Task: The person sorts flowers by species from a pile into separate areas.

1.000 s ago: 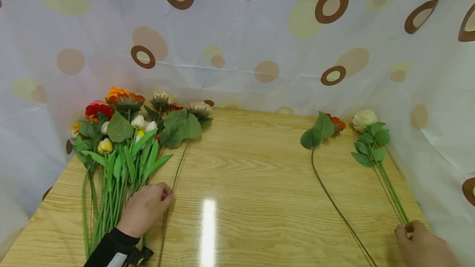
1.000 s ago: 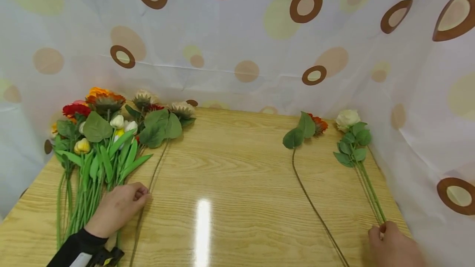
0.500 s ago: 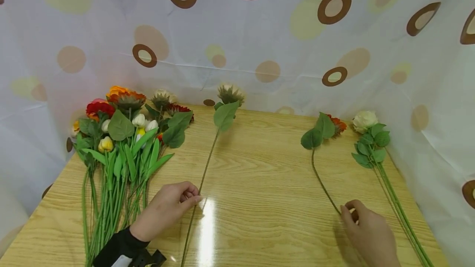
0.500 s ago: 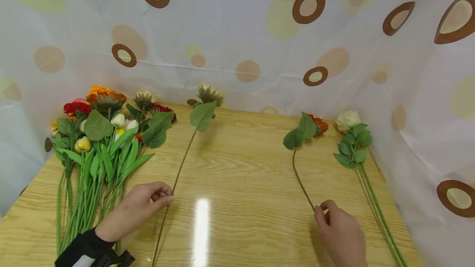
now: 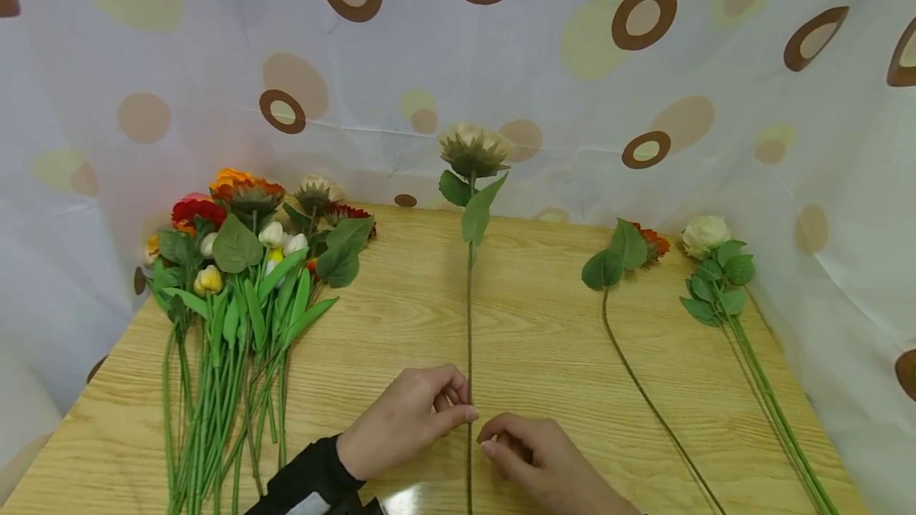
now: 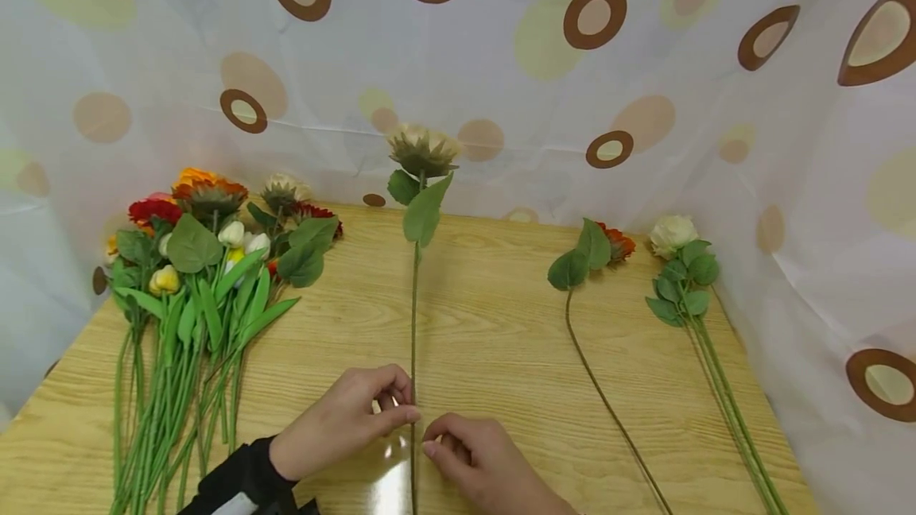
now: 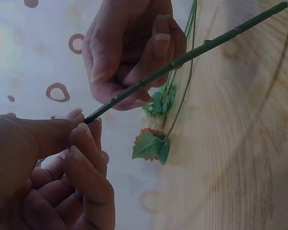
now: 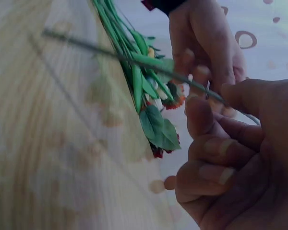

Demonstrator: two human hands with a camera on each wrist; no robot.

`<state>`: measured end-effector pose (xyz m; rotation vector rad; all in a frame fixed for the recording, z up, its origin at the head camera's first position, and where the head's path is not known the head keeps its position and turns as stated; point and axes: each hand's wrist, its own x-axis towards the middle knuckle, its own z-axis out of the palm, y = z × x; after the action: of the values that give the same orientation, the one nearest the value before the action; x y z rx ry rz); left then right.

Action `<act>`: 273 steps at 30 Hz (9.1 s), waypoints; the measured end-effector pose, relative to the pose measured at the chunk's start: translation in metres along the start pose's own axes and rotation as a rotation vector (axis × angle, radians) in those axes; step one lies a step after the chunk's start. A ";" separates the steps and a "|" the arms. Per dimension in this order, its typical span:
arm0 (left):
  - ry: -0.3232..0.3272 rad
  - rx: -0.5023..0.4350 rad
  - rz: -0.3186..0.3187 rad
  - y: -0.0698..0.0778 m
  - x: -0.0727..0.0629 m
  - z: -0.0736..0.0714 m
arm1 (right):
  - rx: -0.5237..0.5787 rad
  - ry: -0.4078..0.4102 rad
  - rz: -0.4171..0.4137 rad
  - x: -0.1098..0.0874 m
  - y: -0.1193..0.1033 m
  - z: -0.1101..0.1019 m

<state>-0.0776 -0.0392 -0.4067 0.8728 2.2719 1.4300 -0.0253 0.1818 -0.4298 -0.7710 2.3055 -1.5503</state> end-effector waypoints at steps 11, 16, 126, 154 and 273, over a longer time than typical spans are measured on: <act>-0.013 0.069 0.035 0.001 0.001 0.020 | 0.028 0.014 -0.051 -0.010 0.010 0.010; -0.019 0.112 0.011 -0.005 -0.003 0.018 | -0.116 0.152 0.059 -0.016 0.007 -0.005; 0.576 0.930 -0.248 -0.074 -0.059 -0.083 | -0.639 0.173 0.298 0.021 0.043 -0.016; 0.631 1.080 -0.222 -0.094 -0.063 -0.086 | -0.500 0.119 0.276 0.012 0.049 -0.019; 0.449 0.538 -0.312 -0.062 -0.064 -0.100 | -0.731 0.280 0.836 -0.079 0.050 -0.091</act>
<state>-0.1047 -0.1694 -0.4203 0.3013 3.0430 0.9544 -0.0184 0.3116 -0.4453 0.3407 2.8390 -0.4609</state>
